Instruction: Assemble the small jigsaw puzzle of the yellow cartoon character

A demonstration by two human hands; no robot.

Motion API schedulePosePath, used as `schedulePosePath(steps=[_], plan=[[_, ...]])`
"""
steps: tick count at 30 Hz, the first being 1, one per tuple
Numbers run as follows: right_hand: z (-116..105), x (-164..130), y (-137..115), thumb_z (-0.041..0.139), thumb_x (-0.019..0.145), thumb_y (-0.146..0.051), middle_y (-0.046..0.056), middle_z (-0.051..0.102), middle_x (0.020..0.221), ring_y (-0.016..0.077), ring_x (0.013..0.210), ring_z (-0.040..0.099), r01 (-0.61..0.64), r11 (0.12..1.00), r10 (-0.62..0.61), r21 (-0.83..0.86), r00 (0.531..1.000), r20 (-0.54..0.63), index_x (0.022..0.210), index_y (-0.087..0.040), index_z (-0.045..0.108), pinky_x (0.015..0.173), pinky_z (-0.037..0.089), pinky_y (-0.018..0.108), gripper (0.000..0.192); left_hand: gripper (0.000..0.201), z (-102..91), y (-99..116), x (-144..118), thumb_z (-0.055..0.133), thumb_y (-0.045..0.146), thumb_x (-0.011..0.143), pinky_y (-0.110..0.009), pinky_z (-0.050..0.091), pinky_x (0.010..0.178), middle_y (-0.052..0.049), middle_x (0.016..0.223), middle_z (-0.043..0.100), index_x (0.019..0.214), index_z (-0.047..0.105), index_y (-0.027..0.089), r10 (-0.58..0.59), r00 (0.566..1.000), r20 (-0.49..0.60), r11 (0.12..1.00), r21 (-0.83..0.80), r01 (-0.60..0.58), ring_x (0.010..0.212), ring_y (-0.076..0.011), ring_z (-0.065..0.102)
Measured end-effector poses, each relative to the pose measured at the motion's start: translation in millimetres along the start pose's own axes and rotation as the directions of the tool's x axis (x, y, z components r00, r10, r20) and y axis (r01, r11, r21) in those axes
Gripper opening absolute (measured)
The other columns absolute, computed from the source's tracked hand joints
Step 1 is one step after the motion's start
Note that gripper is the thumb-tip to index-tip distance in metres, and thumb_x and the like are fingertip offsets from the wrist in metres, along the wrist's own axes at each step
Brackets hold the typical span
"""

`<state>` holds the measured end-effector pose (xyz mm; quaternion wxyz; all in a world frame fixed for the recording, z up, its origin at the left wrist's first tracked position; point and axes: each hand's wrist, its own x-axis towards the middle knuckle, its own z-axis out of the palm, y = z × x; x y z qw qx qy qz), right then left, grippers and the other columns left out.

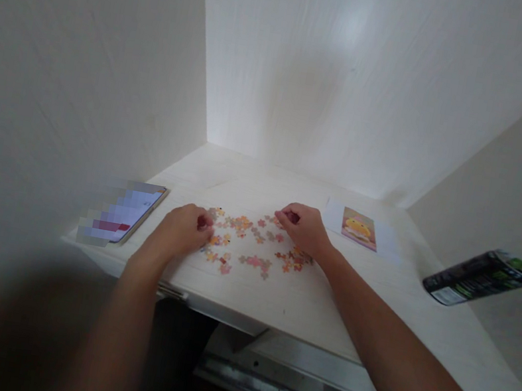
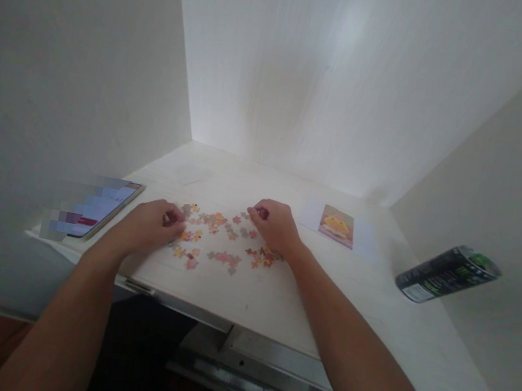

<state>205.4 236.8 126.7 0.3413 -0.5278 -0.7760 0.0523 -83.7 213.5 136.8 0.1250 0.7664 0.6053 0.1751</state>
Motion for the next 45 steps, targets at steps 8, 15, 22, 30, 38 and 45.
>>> schedulePosePath(steps=[8,15,22,30,38,45], plan=[[3,-3,-3,0.057,0.087,-0.037,0.003,0.065,0.065,0.0117,0.057,0.049,-0.029,0.999,0.026,0.038,0.996,0.085,0.076,-0.015,0.07,0.059,0.034,0.025,0.028,0.035,-2.8,-7,-12,0.051,0.035,0.083,-0.03,0.049,0.07,-0.004,0.086,0.07,0.107,0.071,0.02,0.041,0.987,-0.156,0.986,-0.152,-0.065,0.072,-0.0179,0.062],[6,-2,7,0.058,0.085,-0.039,0.003,0.066,0.065,0.0118,0.056,0.05,-0.081,0.994,0.075,0.071,0.994,0.082,0.078,-0.015,0.071,0.058,0.035,0.025,0.028,0.032,-19.4,-18,-27,0.057,0.046,0.079,-0.03,0.048,0.067,-0.003,0.083,0.074,0.091,0.074,0.022,0.007,1.0,-0.03,0.974,-0.225,-0.013,0.072,-0.0193,0.065],[2,2,15,0.056,0.084,-0.04,0.002,0.06,0.06,0.0128,0.055,0.047,-0.229,0.973,0.23,0.018,0.971,-0.06,0.071,-0.016,0.068,0.058,0.032,0.027,0.03,0.027,-37.5,-29,-42,0.057,0.046,0.075,-0.029,0.041,0.06,-0.001,0.071,0.07,0.078,0.072,0.023,-0.043,0.998,0.035,0.995,-0.089,0.046,0.066,-0.0192,0.061],[-1,4,22,0.055,0.082,-0.039,0.001,0.056,0.058,0.0129,0.055,0.045,-0.271,0.962,0.272,0.032,0.953,-0.136,0.065,-0.017,0.062,0.058,0.032,0.027,0.029,0.027,-31.2,-27,-41,0.057,0.047,0.072,-0.029,0.039,0.057,-0.002,0.068,0.069,0.07,0.07,0.023,-0.074,0.993,0.089,0.995,-0.058,0.08,0.063,-0.0195,0.061],[-2,5,28,0.054,0.084,-0.038,0.001,0.057,0.058,0.0134,0.056,0.047,-0.297,0.955,0.298,0.022,0.947,-0.123,0.068,-0.016,0.065,0.059,0.034,0.028,0.029,0.036,-25.6,-29,-37,0.058,0.055,0.074,-0.03,0.037,0.057,-0.002,0.063,0.066,0.063,0.066,0.022,-0.134,0.982,0.129,0.991,0.019,0.133,0.062,-0.0208,0.06],[5,3,17,0.059,0.084,-0.032,0.006,0.07,0.081,0.0149,0.072,0.059,-0.115,0.993,0.113,0.028,0.991,0.068,0.084,-0.016,0.072,0.071,0.043,0.028,0.02,0.037,-16.5,-22,-30,0.052,0.053,0.084,-0.034,0.043,0.065,-0.005,0.075,0.068,0.08,0.07,0.021,-0.06,0.986,-0.156,0.997,0.03,0.065,0.07,-0.0229,0.062]])
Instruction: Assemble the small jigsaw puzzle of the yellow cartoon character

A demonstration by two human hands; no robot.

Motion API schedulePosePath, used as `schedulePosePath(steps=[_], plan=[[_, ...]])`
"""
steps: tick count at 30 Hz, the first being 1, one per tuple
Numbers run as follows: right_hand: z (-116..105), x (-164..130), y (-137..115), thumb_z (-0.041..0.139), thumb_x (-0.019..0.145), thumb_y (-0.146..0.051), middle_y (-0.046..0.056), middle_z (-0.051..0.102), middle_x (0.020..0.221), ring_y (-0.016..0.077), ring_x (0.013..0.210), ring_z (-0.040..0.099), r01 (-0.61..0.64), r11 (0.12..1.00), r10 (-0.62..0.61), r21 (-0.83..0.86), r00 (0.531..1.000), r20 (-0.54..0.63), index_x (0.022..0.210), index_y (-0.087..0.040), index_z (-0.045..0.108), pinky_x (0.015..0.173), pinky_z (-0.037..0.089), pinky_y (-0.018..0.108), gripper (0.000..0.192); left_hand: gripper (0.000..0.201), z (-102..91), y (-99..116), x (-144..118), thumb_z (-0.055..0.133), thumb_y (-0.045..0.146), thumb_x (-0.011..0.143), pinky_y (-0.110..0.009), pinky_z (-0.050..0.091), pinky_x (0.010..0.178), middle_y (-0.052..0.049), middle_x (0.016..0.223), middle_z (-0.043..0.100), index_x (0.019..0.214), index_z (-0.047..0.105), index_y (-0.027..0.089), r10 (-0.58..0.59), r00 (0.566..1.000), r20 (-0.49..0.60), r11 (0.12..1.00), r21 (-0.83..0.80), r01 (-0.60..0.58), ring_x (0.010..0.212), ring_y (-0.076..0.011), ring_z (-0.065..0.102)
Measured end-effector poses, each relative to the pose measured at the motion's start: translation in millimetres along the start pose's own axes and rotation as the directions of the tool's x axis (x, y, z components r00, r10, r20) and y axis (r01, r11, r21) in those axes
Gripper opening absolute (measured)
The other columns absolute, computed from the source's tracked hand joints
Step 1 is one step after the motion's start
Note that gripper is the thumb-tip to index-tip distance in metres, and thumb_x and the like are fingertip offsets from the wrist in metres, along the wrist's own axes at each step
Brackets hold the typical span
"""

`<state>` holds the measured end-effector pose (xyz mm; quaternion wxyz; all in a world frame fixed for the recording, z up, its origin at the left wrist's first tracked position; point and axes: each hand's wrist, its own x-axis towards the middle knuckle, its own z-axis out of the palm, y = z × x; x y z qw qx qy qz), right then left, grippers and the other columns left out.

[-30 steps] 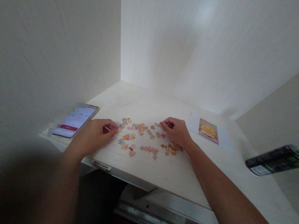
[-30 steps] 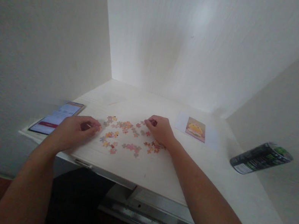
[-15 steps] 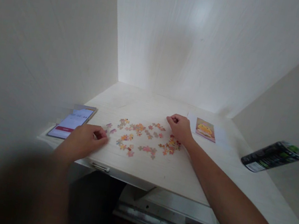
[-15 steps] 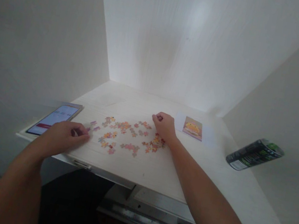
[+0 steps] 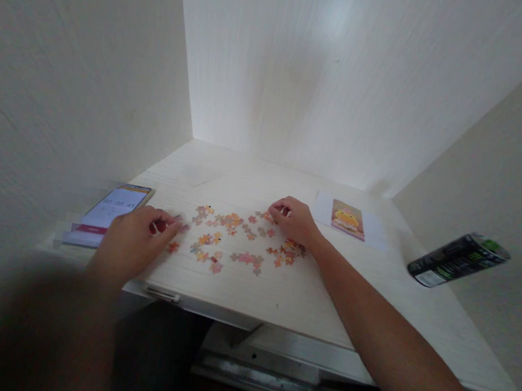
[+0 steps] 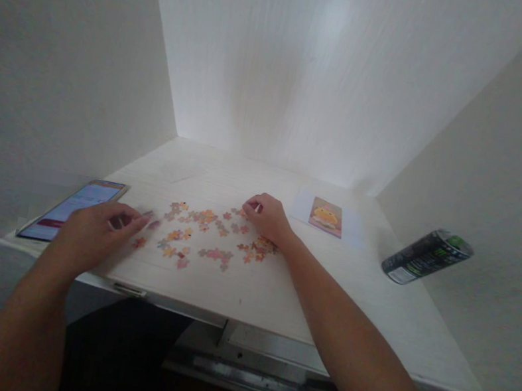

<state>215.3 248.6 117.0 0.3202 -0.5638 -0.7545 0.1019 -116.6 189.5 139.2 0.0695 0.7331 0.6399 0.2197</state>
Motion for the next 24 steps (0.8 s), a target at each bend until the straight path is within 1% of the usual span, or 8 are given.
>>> schedulePosePath(steps=[3,5,8,11,15,19,22,24], plan=[[5,-6,-13,0.055,0.09,-0.031,0.01,0.07,0.112,0.0194,0.102,0.061,0.232,0.973,-0.231,0.005,0.963,0.143,0.104,-0.019,0.072,0.092,0.043,0.034,0.025,0.031,12.7,21,2,0.049,0.042,0.089,-0.037,0.046,0.082,-0.008,0.095,0.072,0.092,0.071,0.019,0.179,0.974,-0.139,0.98,-0.057,-0.189,0.09,-0.0242,0.065],[7,-10,-21,0.05,0.094,-0.033,0.01,0.063,0.13,0.0223,0.119,0.055,0.325,0.946,-0.315,-0.002,0.918,0.24,0.117,-0.022,0.068,0.103,0.037,0.041,0.031,0.03,24.9,37,3,0.046,0.035,0.092,-0.041,0.043,0.094,-0.007,0.114,0.07,0.102,0.071,0.021,0.295,0.949,-0.115,0.95,-0.072,-0.304,0.108,-0.0255,0.061],[7,-13,-26,0.046,0.096,-0.033,0.008,0.061,0.135,0.024,0.125,0.051,0.371,0.928,-0.341,-0.025,0.877,0.337,0.124,-0.025,0.065,0.107,0.034,0.046,0.034,0.033,42.9,56,7,0.044,0.029,0.094,-0.047,0.036,0.103,-0.005,0.128,0.065,0.118,0.066,0.024,0.384,0.923,-0.029,0.921,-0.063,-0.385,0.122,-0.0263,0.055],[3,-10,-17,0.05,0.09,-0.018,0.009,0.065,0.127,0.0215,0.118,0.056,0.311,0.95,-0.294,-0.022,0.915,0.278,0.121,-0.02,0.066,0.103,0.04,0.04,0.035,0.034,53.4,63,9,0.043,0.029,0.096,-0.049,0.034,0.104,-0.006,0.131,0.064,0.119,0.066,0.024,0.406,0.914,0.025,0.913,-0.046,-0.404,0.124,-0.0269,0.053],[-5,-2,4,0.053,0.079,-0.006,0.008,0.071,0.112,0.0167,0.095,0.065,0.129,0.99,-0.138,0.054,0.969,0.203,0.112,-0.017,0.07,0.086,0.05,0.03,0.038,0.031,53.4,58,11,0.044,0.033,0.095,-0.051,0.036,0.099,-0.007,0.127,0.066,0.108,0.071,0.024,0.361,0.932,0.016,0.932,0.003,-0.362,0.121,-0.0299,0.055],[-14,1,16,0.055,0.077,-0.007,0.005,0.074,0.092,0.0113,0.071,0.063,-0.027,0.99,-0.013,0.135,0.959,0.285,0.104,-0.018,0.073,0.067,0.049,0.024,0.034,0.032,48.3,49,10,0.045,0.035,0.092,-0.047,0.041,0.094,-0.008,0.124,0.066,0.104,0.072,0.023,0.333,0.943,0.013,0.943,0.013,-0.333,0.113,-0.0299,0.058],[-20,2,21,0.059,0.079,-0.015,0.005,0.072,0.082,0.0086,0.056,0.058,-0.1,0.973,0.019,0.209,0.933,0.36,0.106,-0.015,0.072,0.056,0.046,0.022,0.03,0.033,45.6,44,9,0.046,0.037,0.091,-0.048,0.042,0.093,-0.007,0.127,0.064,0.107,0.072,0.023,0.279,0.96,0.0,0.96,0.041,-0.279,0.113,-0.0309,0.057],[-24,2,24,0.061,0.08,-0.019,0.005,0.072,0.082,0.0088,0.055,0.058,-0.12,0.964,0.018,0.239,0.92,0.391,0.107,-0.014,0.071,0.055,0.047,0.023,0.029,0.035,44.5,41,9,0.044,0.037,0.092,-0.05,0.042,0.094,-0.007,0.129,0.064,0.11,0.071,0.023,0.25,0.968,0.002,0.967,0.06,-0.249,0.112,-0.0317,0.057]])
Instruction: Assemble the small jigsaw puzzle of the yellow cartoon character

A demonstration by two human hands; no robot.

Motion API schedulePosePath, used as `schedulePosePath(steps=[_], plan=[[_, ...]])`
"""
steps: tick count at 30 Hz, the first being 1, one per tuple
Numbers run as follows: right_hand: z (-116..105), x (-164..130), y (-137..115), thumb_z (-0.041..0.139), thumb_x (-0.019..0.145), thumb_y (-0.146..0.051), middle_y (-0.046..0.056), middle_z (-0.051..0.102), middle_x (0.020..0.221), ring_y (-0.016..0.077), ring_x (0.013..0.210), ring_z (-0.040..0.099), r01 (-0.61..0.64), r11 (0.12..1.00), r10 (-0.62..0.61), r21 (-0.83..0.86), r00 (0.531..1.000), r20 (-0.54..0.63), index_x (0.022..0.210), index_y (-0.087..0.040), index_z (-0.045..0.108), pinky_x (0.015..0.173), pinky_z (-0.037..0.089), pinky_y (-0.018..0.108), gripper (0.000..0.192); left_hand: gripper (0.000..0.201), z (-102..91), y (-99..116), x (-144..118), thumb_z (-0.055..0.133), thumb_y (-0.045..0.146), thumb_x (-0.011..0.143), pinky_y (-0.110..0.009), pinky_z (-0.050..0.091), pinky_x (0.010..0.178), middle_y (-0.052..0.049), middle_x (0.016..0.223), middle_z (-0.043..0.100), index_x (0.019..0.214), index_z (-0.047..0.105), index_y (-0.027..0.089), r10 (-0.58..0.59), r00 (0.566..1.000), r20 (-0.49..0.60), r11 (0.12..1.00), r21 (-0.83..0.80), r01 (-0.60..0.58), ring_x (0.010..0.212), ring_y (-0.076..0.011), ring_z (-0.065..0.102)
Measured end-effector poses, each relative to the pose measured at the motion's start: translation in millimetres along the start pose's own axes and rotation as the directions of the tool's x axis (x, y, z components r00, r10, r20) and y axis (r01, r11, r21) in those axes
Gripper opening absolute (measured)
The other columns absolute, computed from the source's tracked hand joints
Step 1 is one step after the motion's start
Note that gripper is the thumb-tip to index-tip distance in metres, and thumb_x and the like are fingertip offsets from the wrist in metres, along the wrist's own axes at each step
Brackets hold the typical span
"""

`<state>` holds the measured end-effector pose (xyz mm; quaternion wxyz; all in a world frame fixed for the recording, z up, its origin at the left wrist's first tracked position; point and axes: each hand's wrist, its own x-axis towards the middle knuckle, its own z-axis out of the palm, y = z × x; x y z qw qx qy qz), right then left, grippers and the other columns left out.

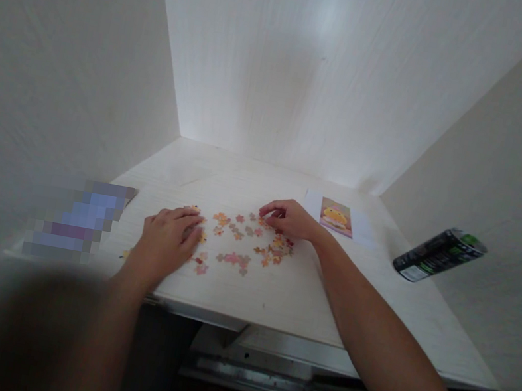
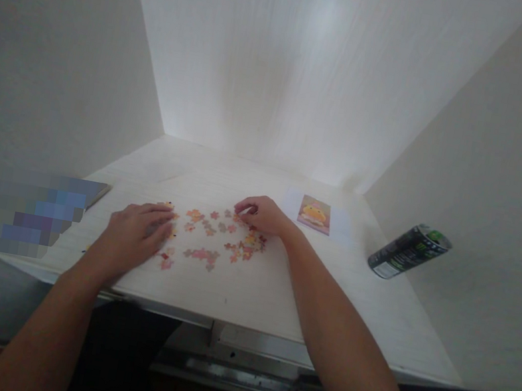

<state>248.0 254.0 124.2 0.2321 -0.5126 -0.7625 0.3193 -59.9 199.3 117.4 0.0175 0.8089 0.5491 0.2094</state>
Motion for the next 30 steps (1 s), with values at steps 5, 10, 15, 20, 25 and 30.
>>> schedulePosePath(steps=[5,10,15,20,25,30], plan=[[-14,-2,7,0.07,0.076,-0.024,0.009,0.074,0.094,0.0143,0.076,0.066,0.018,0.999,-0.017,-0.044,1.0,0.005,0.107,-0.015,0.072,0.069,0.051,0.025,0.032,0.039,1.5,-4,1,0.039,0.032,0.093,-0.051,0.043,0.095,-0.006,0.131,0.063,0.114,0.07,0.021,-0.007,1.0,0.009,0.999,0.045,0.007,0.112,-0.0321,0.056],[-19,-4,7,0.074,0.074,-0.034,0.007,0.074,0.088,0.0152,0.072,0.064,0.012,0.989,0.006,-0.147,0.993,0.119,0.107,-0.017,0.073,0.066,0.048,0.026,0.037,0.041,4.9,-1,1,0.039,0.023,0.091,-0.052,0.045,0.09,-0.006,0.137,0.058,0.125,0.063,0.021,0.028,1.0,-0.01,0.995,0.098,-0.027,0.111,-0.0328,0.054],[-17,-4,6,0.071,0.074,-0.033,0.005,0.072,0.077,0.0141,0.066,0.06,0.02,0.991,0.001,-0.133,0.988,0.155,0.089,-0.016,0.074,0.061,0.045,0.026,0.023,0.038,4.0,0,-1,0.039,0.025,0.093,-0.052,0.045,0.091,-0.007,0.136,0.058,0.122,0.063,0.021,0.004,0.998,-0.069,1.0,0.013,-0.003,0.112,-0.0316,0.055],[-21,-6,9,0.068,0.074,-0.039,0.004,0.069,0.076,0.0119,0.063,0.057,-0.046,0.997,0.041,0.067,0.996,0.074,0.084,-0.016,0.068,0.058,0.041,0.025,0.025,0.036,4.4,-3,-2,0.042,0.03,0.092,-0.051,0.043,0.095,-0.008,0.131,0.06,0.118,0.065,0.02,0.008,0.993,-0.114,0.998,-0.063,-0.015,0.114,-0.0307,0.056],[-23,-6,10,0.059,0.08,-0.041,0.004,0.067,0.076,0.0115,0.061,0.053,-0.092,0.986,0.084,-0.136,0.994,-0.067,0.083,-0.015,0.066,0.056,0.037,0.025,0.027,0.034,5.2,-5,0,0.046,0.032,0.091,-0.049,0.043,0.096,-0.008,0.127,0.063,0.114,0.067,0.019,0.002,0.992,-0.128,0.995,-0.096,-0.015,0.111,-0.0293,0.058],[-20,-3,7,0.06,0.079,-0.041,0.005,0.063,0.066,0.014,0.061,0.051,-0.122,0.906,0.094,-0.405,0.992,-0.087,0.065,-0.016,0.062,0.058,0.033,0.028,0.029,0.029,0.8,-1,0,0.051,0.031,0.089,-0.041,0.044,0.096,-0.007,0.115,0.069,0.108,0.07,0.019,-0.001,0.985,-0.174,0.989,-0.149,-0.025,0.108,-0.0253,0.061]])
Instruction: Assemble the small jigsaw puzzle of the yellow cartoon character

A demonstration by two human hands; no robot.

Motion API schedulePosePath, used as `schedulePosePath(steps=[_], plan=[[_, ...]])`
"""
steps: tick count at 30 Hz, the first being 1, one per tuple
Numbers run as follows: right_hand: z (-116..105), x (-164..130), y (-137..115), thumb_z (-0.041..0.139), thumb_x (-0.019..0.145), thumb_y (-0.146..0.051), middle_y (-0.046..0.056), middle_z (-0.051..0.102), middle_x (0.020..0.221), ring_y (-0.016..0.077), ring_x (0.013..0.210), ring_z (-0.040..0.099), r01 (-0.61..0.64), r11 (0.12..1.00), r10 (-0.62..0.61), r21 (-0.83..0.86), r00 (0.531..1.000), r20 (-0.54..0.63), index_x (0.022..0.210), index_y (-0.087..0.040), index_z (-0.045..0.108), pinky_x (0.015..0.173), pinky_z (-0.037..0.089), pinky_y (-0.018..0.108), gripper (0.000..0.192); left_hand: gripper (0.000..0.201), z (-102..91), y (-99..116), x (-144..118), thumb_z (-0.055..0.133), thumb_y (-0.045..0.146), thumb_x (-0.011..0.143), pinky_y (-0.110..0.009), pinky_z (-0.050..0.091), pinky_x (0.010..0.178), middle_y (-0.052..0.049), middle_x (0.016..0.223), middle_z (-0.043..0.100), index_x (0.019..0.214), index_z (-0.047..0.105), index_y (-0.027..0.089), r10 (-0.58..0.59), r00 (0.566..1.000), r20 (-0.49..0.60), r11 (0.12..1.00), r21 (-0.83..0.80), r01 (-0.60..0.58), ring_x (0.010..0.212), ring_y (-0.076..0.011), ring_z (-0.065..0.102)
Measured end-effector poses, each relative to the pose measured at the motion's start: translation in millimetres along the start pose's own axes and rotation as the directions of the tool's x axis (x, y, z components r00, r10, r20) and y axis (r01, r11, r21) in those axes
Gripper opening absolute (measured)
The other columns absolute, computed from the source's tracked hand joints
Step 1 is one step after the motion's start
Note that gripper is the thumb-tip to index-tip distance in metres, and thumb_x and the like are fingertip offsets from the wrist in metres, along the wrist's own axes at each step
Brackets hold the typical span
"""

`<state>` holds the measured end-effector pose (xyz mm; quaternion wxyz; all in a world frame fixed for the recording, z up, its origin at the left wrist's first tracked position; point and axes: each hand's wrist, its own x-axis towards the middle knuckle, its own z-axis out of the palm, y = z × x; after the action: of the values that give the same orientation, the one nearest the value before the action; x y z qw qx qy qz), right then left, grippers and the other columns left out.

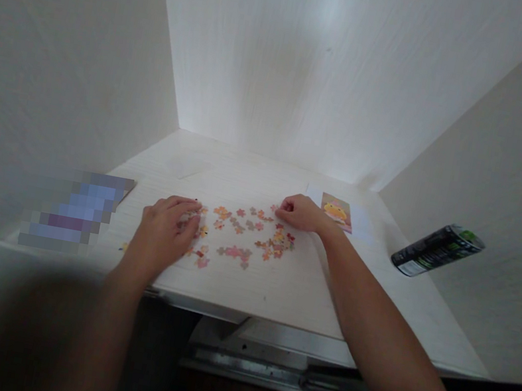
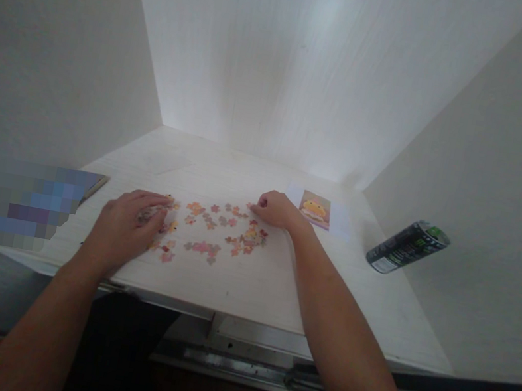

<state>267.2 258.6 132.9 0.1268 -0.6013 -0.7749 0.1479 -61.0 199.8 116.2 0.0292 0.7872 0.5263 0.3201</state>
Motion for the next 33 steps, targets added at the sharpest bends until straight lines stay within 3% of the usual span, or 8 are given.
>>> schedulePosePath(steps=[5,10,13,23,28,33], plan=[[-7,-3,-2,0.051,0.084,-0.061,0.006,0.062,0.065,0.0143,0.059,0.05,-0.024,0.992,0.036,-0.125,0.995,0.094,0.063,-0.017,0.061,0.056,0.032,0.029,0.05,0.025,-4.5,4,0,0.052,0.032,0.089,-0.037,0.048,0.089,-0.006,0.105,0.071,0.1,0.07,0.019,-0.002,0.996,-0.088,1.0,-0.022,0.0,0.098,-0.0239,0.065],[-15,-11,1,0.066,0.073,-0.062,0.004,0.067,0.076,0.0147,0.065,0.055,0.003,1.0,-0.008,0.018,0.95,0.312,0.079,-0.018,0.068,0.055,0.035,0.027,0.045,0.024,-1.9,2,1,0.052,0.031,0.088,-0.037,0.048,0.089,-0.007,0.101,0.072,0.097,0.07,0.018,0.012,0.997,-0.08,1.0,-0.014,-0.013,0.095,-0.0239,0.066],[-15,-12,4,0.074,0.067,-0.058,0.005,0.068,0.082,0.0153,0.069,0.058,0.011,0.998,-0.034,0.062,0.925,0.377,0.089,-0.018,0.068,0.056,0.038,0.025,0.046,0.025,-0.4,1,2,0.052,0.031,0.088,-0.038,0.048,0.089,-0.007,0.102,0.072,0.098,0.071,0.018,-0.001,0.998,-0.058,1.0,0.002,0.001,0.095,-0.0245,0.066],[-14,-4,-3,0.055,0.085,-0.055,0.008,0.067,0.089,0.0172,0.076,0.057,0.016,1.0,-0.011,-0.009,0.925,0.38,0.087,-0.018,0.064,0.061,0.039,0.027,0.038,0.027,1.2,-1,2,0.049,0.033,0.09,-0.038,0.047,0.089,-0.008,0.103,0.072,0.101,0.069,0.018,-0.004,1.0,-0.018,1.0,0.005,0.004,0.096,-0.0243,0.065],[-15,-17,0,0.068,0.071,-0.062,0.003,0.062,0.084,0.0155,0.071,0.053,0.03,0.999,-0.041,0.036,0.922,0.385,0.096,-0.02,0.062,0.059,0.038,0.026,0.049,0.026,0.5,1,2,0.049,0.033,0.09,-0.039,0.046,0.088,-0.008,0.103,0.071,0.1,0.069,0.019,-0.022,1.0,-0.006,0.999,0.023,0.022,0.098,-0.0249,0.065],[-18,-39,-15,0.076,0.062,-0.063,0.006,0.059,0.099,0.0178,0.08,0.053,0.087,0.996,-0.09,0.022,0.947,0.309,0.108,-0.019,0.059,0.068,0.042,0.028,0.066,0.027,0.8,1,2,0.048,0.032,0.09,-0.039,0.046,0.087,-0.008,0.102,0.072,0.1,0.07,0.019,-0.037,0.999,0.001,0.999,0.024,0.037,0.096,-0.025,0.065]])
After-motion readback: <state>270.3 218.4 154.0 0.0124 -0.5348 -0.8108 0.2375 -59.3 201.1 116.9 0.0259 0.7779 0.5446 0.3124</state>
